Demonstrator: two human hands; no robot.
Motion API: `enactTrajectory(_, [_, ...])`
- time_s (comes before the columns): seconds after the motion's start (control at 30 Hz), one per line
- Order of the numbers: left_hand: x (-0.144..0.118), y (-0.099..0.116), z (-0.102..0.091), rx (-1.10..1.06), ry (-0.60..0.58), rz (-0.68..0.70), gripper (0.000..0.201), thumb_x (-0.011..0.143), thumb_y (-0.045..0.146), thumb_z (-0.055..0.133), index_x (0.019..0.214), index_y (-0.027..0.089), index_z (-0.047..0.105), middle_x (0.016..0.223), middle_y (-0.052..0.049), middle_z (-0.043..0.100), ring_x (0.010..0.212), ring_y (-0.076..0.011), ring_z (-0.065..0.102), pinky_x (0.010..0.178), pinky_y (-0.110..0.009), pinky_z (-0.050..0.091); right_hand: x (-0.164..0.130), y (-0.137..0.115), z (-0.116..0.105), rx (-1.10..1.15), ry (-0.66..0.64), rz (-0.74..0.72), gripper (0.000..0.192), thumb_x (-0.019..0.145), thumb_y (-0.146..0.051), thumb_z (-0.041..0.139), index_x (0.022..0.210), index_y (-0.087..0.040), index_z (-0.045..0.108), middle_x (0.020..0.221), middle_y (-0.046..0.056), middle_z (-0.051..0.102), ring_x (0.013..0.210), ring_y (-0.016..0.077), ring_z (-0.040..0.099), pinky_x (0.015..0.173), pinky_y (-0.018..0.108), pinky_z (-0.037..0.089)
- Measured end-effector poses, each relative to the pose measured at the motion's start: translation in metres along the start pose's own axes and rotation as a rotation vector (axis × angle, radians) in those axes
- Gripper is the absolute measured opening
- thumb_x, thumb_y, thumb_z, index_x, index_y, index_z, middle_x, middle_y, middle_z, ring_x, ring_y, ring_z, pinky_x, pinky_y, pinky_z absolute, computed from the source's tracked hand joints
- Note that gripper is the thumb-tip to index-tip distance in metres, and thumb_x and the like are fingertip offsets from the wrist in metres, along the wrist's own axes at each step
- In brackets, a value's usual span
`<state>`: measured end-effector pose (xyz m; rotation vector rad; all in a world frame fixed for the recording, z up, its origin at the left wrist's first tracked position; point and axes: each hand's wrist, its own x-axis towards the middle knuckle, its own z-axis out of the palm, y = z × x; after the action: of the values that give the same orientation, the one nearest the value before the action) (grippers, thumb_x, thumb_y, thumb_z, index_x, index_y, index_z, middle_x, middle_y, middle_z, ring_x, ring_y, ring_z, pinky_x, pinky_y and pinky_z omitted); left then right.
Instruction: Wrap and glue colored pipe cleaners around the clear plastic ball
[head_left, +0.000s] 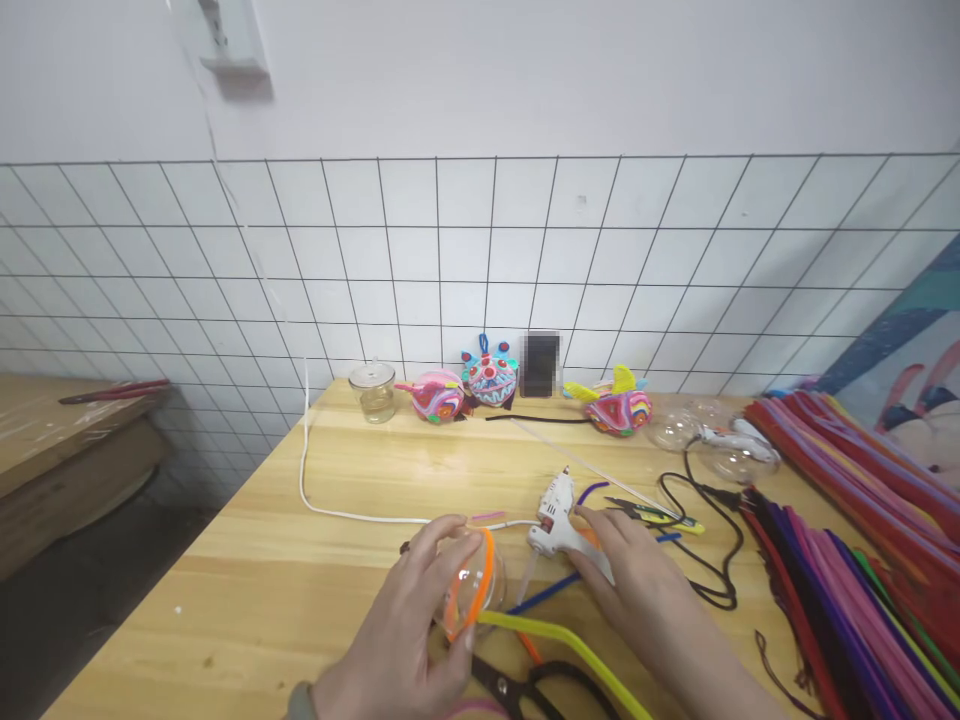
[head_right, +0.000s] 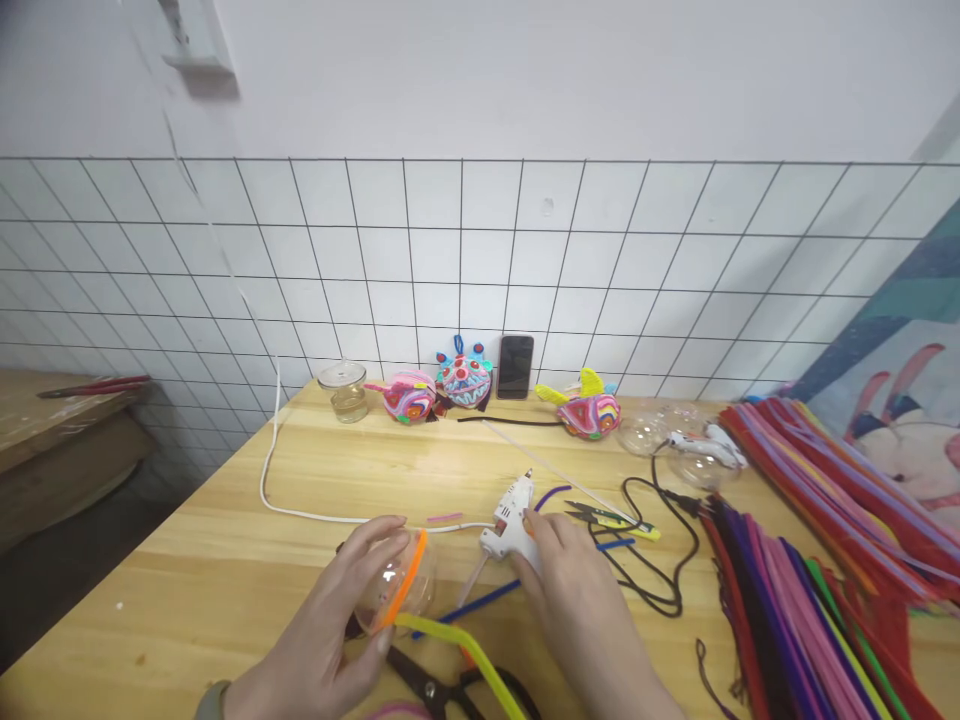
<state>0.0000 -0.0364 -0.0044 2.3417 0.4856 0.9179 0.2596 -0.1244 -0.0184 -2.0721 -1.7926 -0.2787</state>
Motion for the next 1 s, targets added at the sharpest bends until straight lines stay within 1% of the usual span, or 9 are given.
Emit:
enactTrajectory(0.1, [-0.002,-0.003,0.001,-0.002,0.052,-0.005,0.068,0.083,0.017,0.058,0.144,0.033,0.032,0.142,-0.013,0.045,0.133,-0.0351,0.041,0.107,-0.048,0.037,0.0,0.012,0.01,-0.073,-0.066,0.042,0.034,0.082,-0.025,0.062,0.11,-0.006,0.065,0.088,0.019,0.069,0.08,0.0362,0.068,0.071,0.049,0.054])
enactTrajectory(0.17, [-0.002,-0.004,0.001,-0.009,0.073,-0.02,0.067,0.084,0.018,0.058,0.143,0.032,0.032,0.142,-0.013,0.044,0.133,-0.0345,0.041,0.108,-0.047,0.036,-0.001,0.011,0.013,-0.098,-0.093,0.067,0.033,0.082,-0.019,0.057,0.11,-0.004,0.066,0.084,0.019,0.069,0.08,0.0373,0.067,0.071,0.049,0.053])
enactTrajectory(0.33, [-0.002,-0.007,0.001,-0.022,0.092,-0.031,0.062,0.087,0.023,0.055,0.142,0.032,0.029,0.141,-0.012,0.044,0.134,-0.0336,0.038,0.11,-0.049,0.034,0.0,0.002,0.014,-0.102,-0.146,0.136,0.04,0.077,-0.007,0.05,0.114,-0.007,0.065,0.084,0.018,0.067,0.084,0.0376,0.064,0.073,0.047,0.048])
enactTrajectory(0.5, [-0.003,-0.014,0.004,-0.002,0.105,0.027,0.059,0.089,0.029,0.052,0.143,0.029,0.027,0.142,-0.014,0.04,0.134,-0.0343,0.036,0.108,-0.053,0.035,0.002,0.004,0.019,-0.018,-0.169,0.216,0.046,0.07,0.001,0.046,0.112,-0.006,0.064,0.086,0.02,0.066,0.083,0.0356,0.063,0.076,0.044,0.046])
enactTrajectory(0.63, [-0.003,-0.016,0.003,0.008,0.137,0.057,0.056,0.091,0.031,0.048,0.142,0.025,0.027,0.141,-0.015,0.038,0.133,-0.0336,0.036,0.107,-0.054,0.035,0.007,0.011,0.013,0.113,-0.126,0.289,0.041,0.075,-0.005,0.045,0.111,-0.01,0.062,0.094,0.02,0.067,0.085,0.0349,0.064,0.076,0.046,0.046])
enactTrajectory(0.73, [-0.003,-0.016,0.002,0.003,0.161,0.067,0.054,0.092,0.031,0.045,0.142,0.023,0.027,0.141,-0.016,0.037,0.134,-0.0333,0.034,0.108,-0.054,0.034,0.012,0.01,-0.001,0.266,-0.061,0.287,0.034,0.086,-0.026,0.045,0.116,-0.017,0.058,0.106,0.014,0.068,0.095,0.0305,0.063,0.081,0.04,0.048])
enactTrajectory(0.83, [-0.002,-0.016,0.0,-0.018,0.182,0.064,0.053,0.093,0.035,0.044,0.141,0.022,0.027,0.14,-0.016,0.038,0.133,-0.0334,0.034,0.108,-0.054,0.033,0.013,-0.003,-0.019,0.53,-0.044,0.318,0.037,0.093,-0.046,0.039,0.103,-0.02,0.063,0.083,0.006,0.07,0.08,0.0241,0.064,0.071,0.031,0.049])
enactTrajectory(0.93, [-0.002,-0.017,0.0,-0.064,0.188,0.054,0.054,0.093,0.04,0.044,0.141,0.024,0.027,0.139,-0.015,0.039,0.132,-0.0335,0.036,0.108,-0.055,0.033,0.007,-0.018,-0.036,1.09,-0.212,0.419,0.045,0.086,-0.059,0.051,0.075,-0.018,0.065,0.061,0.002,0.063,0.058,0.0175,0.052,0.058,0.027,0.041])
enactTrajectory(1.0, [-0.001,-0.017,-0.001,-0.101,0.186,0.042,0.055,0.092,0.042,0.045,0.141,0.024,0.026,0.138,-0.015,0.039,0.132,-0.0335,0.036,0.108,-0.055,0.033,0.002,-0.023,-0.044,1.337,-0.342,0.416,0.046,0.078,-0.062,0.061,0.076,-0.017,0.066,0.058,0.0,0.061,0.052,0.0138,0.045,0.053,0.025,0.034])
